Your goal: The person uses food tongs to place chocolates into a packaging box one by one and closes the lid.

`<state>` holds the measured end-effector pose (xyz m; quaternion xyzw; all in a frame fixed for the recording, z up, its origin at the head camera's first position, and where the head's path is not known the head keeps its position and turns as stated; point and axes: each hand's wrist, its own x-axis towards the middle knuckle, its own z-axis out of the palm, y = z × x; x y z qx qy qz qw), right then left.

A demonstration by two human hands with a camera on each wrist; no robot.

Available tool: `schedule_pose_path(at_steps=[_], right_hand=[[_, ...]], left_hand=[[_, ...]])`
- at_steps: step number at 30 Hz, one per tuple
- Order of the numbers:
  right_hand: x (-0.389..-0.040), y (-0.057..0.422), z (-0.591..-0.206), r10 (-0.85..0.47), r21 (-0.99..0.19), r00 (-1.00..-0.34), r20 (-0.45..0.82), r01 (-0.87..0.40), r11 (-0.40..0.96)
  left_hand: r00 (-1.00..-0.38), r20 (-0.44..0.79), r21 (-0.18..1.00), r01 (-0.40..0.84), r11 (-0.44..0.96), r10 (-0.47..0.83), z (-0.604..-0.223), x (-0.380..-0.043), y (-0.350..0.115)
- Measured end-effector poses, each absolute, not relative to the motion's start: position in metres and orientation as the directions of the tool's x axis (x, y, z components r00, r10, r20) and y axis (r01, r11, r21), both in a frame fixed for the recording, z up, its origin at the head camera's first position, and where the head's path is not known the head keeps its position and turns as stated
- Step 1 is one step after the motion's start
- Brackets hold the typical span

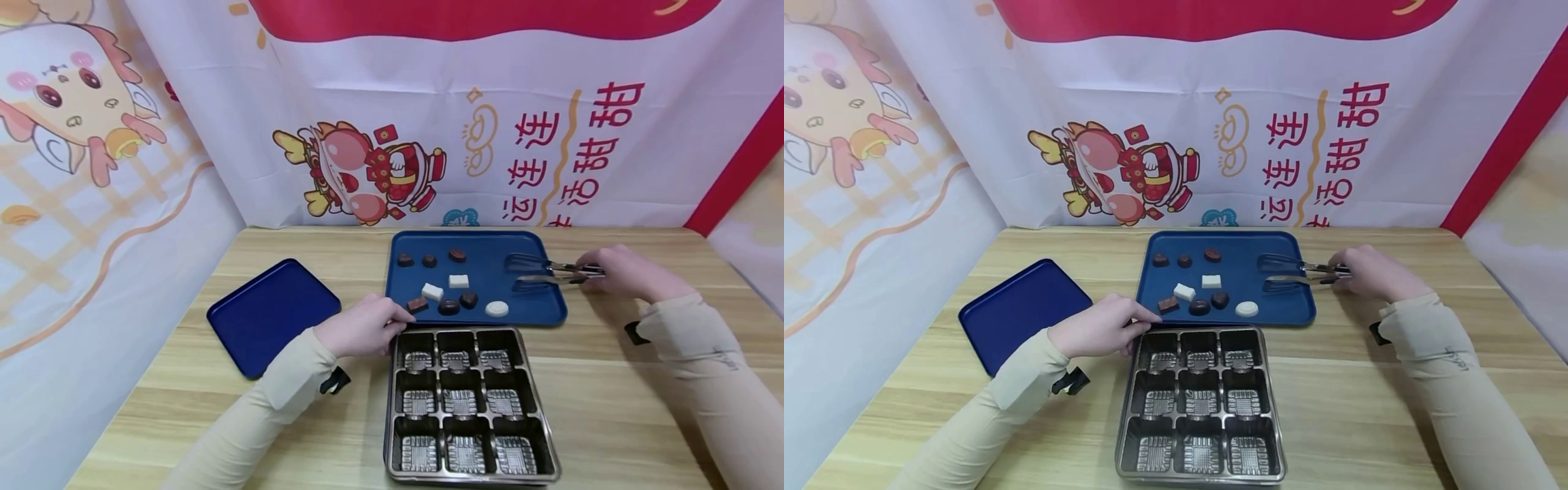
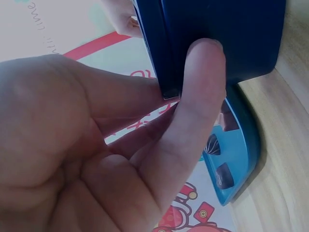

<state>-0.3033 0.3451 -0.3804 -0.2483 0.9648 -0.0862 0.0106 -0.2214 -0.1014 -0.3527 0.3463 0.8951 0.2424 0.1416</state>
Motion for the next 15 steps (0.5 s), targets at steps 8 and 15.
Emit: schedule_pose_path(at_steps=[8,15], right_hand=[[-0.3016,0.346,-0.3767,-0.483,-0.156,-0.875,-0.011,-0.476,0.866],[-0.2981,0.3475,-0.3724,-0.474,-0.181,-0.881,-0.011,-0.464,0.867]], left_hand=[[-0.719,-0.087,0.527,0.554,0.645,0.689,-0.3533,-0.2231,-0.1016],[-0.724,-0.098,0.517,0.55,0.657,0.683,-0.3533,-0.2216,-0.1027]])
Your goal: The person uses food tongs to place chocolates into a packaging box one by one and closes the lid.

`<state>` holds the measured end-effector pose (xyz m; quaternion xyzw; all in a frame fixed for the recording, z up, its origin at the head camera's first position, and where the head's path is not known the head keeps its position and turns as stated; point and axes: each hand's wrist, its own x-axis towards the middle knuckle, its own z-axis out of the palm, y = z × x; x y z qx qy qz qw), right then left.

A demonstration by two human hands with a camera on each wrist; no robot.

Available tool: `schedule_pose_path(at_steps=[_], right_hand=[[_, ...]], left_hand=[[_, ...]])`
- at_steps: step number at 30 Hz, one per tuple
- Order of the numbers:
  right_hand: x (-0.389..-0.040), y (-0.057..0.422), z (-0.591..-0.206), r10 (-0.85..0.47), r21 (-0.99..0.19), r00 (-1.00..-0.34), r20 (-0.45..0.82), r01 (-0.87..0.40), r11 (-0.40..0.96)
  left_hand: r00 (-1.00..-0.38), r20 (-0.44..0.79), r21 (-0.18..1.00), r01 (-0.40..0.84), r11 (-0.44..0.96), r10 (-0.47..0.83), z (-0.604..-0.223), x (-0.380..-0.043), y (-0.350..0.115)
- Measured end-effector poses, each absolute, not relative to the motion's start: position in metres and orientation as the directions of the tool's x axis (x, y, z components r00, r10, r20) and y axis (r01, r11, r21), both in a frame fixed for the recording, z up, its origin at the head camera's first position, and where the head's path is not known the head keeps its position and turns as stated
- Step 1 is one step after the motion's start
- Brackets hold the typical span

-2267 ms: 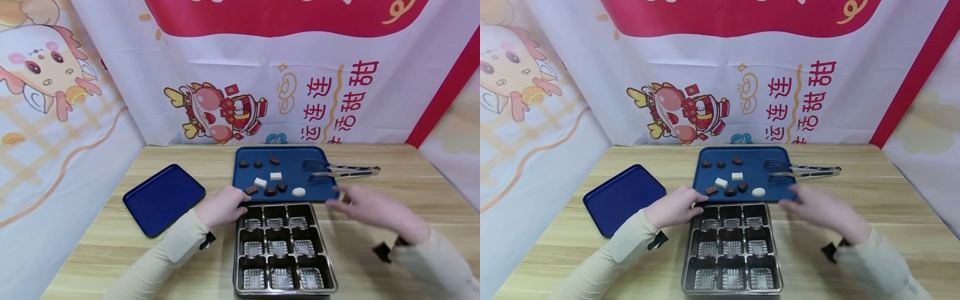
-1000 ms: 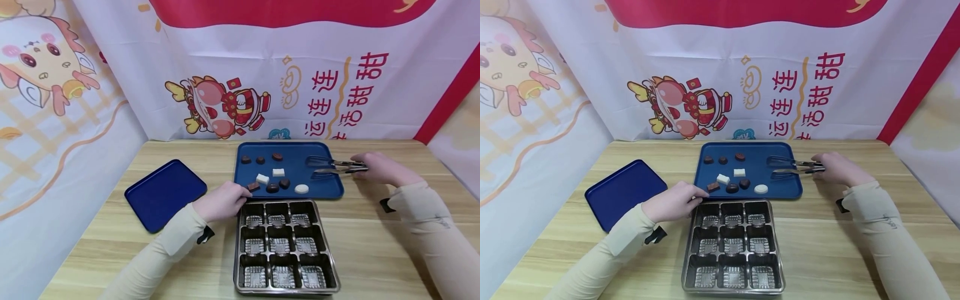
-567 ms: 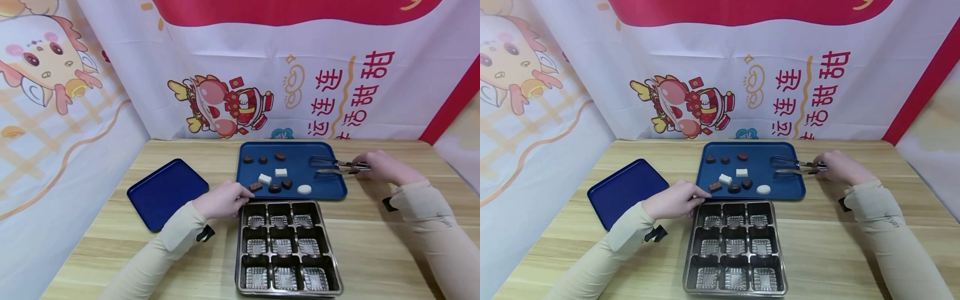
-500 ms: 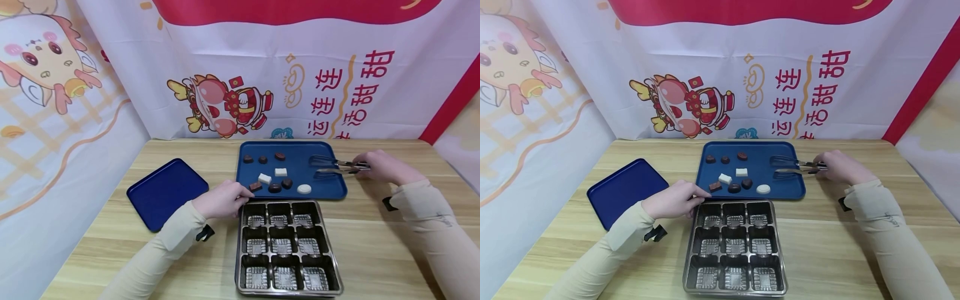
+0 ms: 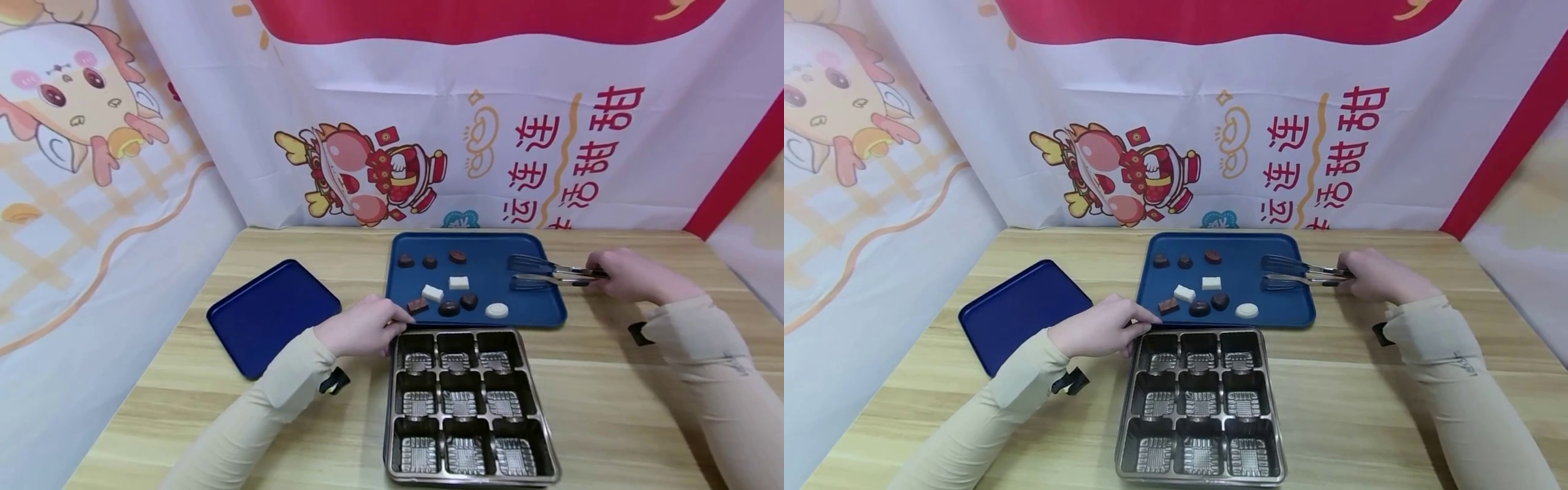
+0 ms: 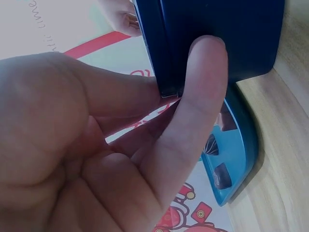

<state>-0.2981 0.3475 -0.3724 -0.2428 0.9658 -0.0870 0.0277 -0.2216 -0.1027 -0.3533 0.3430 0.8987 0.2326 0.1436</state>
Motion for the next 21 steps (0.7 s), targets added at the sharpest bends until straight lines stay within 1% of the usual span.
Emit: schedule_pose_path(at_steps=[7,9,12,15,17,21], right_hand=[[-0.294,0.346,-0.365,-0.471,-0.269,-0.88,-0.068,-0.438,0.858],[-0.294,0.343,-0.363,-0.457,-0.279,-0.886,-0.084,-0.419,0.864],[-0.291,0.338,-0.358,-0.427,-0.326,-0.899,-0.097,-0.377,0.867],[-0.286,0.334,-0.35,-0.405,-0.373,-0.91,-0.087,-0.347,0.86],[-0.281,0.331,-0.344,-0.398,-0.362,-0.915,-0.064,-0.351,0.864],[-0.274,0.326,-0.335,-0.41,-0.276,-0.912,-0.014,-0.391,0.878]], left_hand=[[-0.719,-0.097,0.531,0.547,0.646,0.688,-0.354,-0.222,-0.104],[-0.718,-0.096,0.539,0.545,0.642,0.69,-0.355,-0.222,-0.106],[-0.718,-0.099,0.546,0.54,0.64,0.689,-0.357,-0.223,-0.108],[-0.718,-0.101,0.549,0.537,0.641,0.689,-0.357,-0.224,-0.108],[-0.718,-0.105,0.55,0.535,0.641,0.689,-0.356,-0.223,-0.108],[-0.708,-0.101,0.533,0.554,0.639,0.699,-0.357,-0.224,-0.108]])
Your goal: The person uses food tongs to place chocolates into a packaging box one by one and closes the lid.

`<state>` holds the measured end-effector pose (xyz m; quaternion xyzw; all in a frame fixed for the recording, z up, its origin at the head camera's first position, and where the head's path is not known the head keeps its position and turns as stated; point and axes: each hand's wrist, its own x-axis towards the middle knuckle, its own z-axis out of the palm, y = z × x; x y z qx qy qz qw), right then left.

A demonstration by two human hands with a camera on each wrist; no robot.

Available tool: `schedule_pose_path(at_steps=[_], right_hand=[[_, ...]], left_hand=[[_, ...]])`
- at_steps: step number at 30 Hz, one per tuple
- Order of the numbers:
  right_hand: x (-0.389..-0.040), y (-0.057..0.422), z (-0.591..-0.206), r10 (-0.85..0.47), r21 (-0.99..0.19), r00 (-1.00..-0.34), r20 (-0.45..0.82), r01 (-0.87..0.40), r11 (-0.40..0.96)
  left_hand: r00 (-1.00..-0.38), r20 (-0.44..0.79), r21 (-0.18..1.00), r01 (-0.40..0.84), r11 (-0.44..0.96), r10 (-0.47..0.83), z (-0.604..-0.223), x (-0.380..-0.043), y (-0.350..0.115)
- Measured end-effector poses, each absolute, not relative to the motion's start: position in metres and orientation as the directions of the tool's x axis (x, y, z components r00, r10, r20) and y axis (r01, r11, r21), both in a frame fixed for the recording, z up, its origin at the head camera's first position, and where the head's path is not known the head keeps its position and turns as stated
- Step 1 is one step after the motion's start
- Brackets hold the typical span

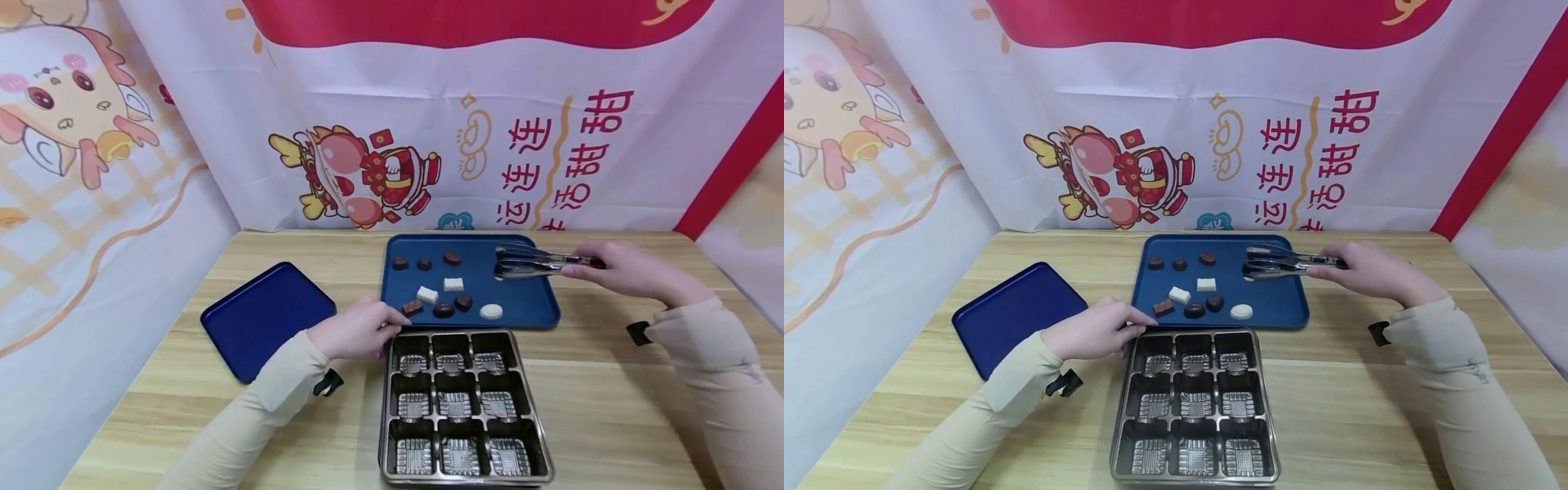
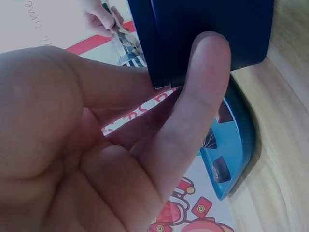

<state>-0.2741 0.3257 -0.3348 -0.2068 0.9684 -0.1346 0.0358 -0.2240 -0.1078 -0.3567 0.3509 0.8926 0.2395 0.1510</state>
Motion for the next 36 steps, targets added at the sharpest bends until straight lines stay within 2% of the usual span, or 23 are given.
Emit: schedule_pose_path(at_steps=[7,13,19,36], right_hand=[[-0.262,0.309,-0.326,-0.451,-0.271,-0.892,-0.013,-0.431,0.861],[-0.255,0.303,-0.325,-0.52,-0.17,-0.853,0.034,-0.518,0.838],[-0.255,0.299,-0.333,-0.554,-0.146,-0.832,0.028,-0.552,0.821],[-0.253,0.287,-0.342,-0.55,-0.047,-0.831,0.087,-0.555,0.83]], left_hand=[[-0.699,-0.103,0.526,0.565,0.635,0.707,-0.356,-0.221,-0.109],[-0.688,-0.101,0.528,0.575,0.625,0.718,-0.355,-0.223,-0.11],[-0.683,-0.094,0.523,0.585,0.62,0.724,-0.353,-0.224,-0.109],[-0.682,-0.09,0.51,0.594,0.622,0.726,-0.355,-0.223,-0.109]])
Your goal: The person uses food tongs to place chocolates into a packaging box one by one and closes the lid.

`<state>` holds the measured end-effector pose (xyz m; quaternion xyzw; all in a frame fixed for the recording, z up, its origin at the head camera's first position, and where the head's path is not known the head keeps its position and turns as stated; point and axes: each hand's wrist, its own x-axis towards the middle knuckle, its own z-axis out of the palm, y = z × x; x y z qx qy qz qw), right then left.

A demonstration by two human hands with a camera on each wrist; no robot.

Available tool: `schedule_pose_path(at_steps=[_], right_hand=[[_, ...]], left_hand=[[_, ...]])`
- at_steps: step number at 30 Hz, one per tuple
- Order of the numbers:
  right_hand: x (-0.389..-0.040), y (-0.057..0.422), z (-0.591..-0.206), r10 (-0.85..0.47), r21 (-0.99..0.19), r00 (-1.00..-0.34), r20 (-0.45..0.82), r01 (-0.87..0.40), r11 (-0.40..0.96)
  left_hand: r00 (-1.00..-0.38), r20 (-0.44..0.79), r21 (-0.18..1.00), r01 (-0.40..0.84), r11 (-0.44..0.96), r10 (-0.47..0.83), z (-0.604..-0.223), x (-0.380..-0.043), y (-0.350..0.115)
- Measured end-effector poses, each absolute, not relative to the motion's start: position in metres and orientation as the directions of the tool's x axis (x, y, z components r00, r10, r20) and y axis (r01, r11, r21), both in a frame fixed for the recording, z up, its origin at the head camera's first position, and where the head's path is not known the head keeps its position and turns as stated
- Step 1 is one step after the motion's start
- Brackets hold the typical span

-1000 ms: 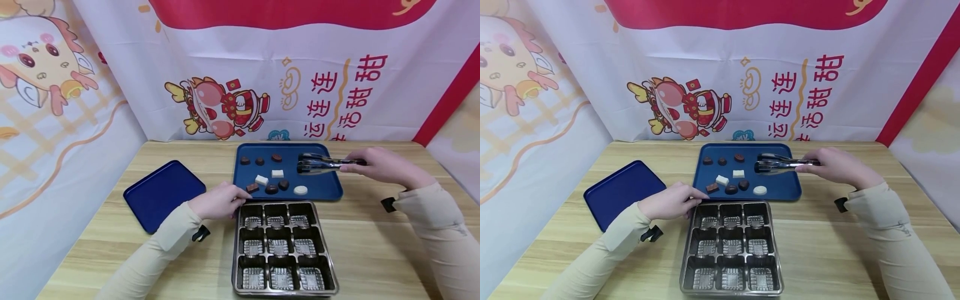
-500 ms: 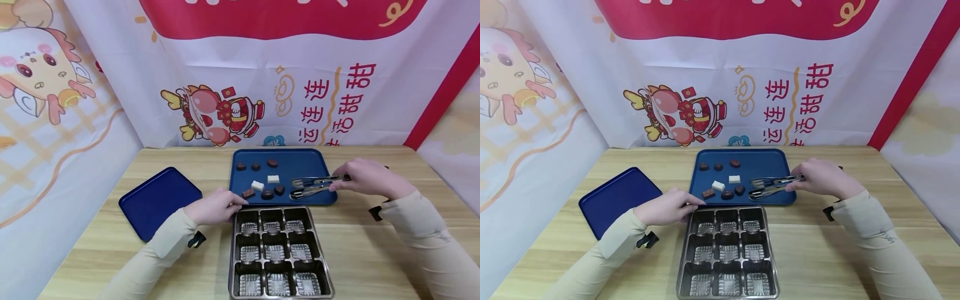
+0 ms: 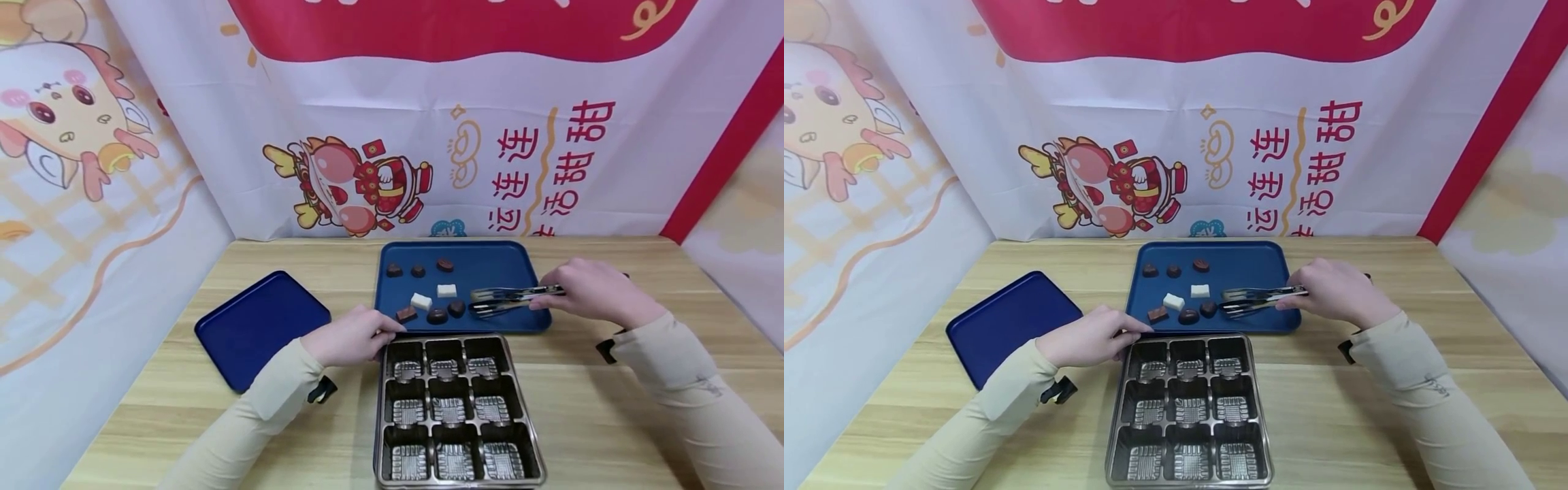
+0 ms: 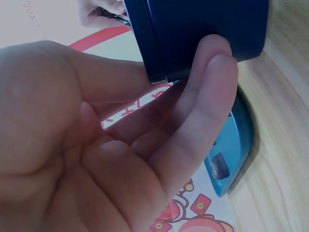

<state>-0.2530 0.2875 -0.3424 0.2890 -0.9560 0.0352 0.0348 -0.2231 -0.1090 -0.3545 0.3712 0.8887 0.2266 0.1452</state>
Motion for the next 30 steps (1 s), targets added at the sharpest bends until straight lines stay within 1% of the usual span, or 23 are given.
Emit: schedule_pose_path(at_steps=[5,8,15,22,30], right_hand=[[-0.253,0.286,-0.34,-0.552,-0.019,-0.827,0.11,-0.557,0.831],[-0.252,0.286,-0.342,-0.544,-0.008,-0.833,0.101,-0.547,0.837],[-0.254,0.288,-0.348,-0.526,-0.022,-0.843,0.111,-0.532,0.847],[-0.25,0.292,-0.339,-0.498,-0.045,-0.859,0.122,-0.506,0.861],[-0.248,0.293,-0.33,-0.472,-0.024,-0.871,0.14,-0.479,0.877]], left_hand=[[-0.689,-0.096,0.515,0.584,0.628,0.719,-0.355,-0.225,-0.109],[-0.688,-0.107,0.515,0.579,0.632,0.718,-0.356,-0.225,-0.108],[-0.683,-0.107,0.517,0.582,0.627,0.723,-0.359,-0.224,-0.109],[-0.683,-0.106,0.513,0.585,0.628,0.723,-0.356,-0.222,-0.11],[-0.68,-0.105,0.507,0.591,0.627,0.726,-0.354,-0.221,-0.109]])
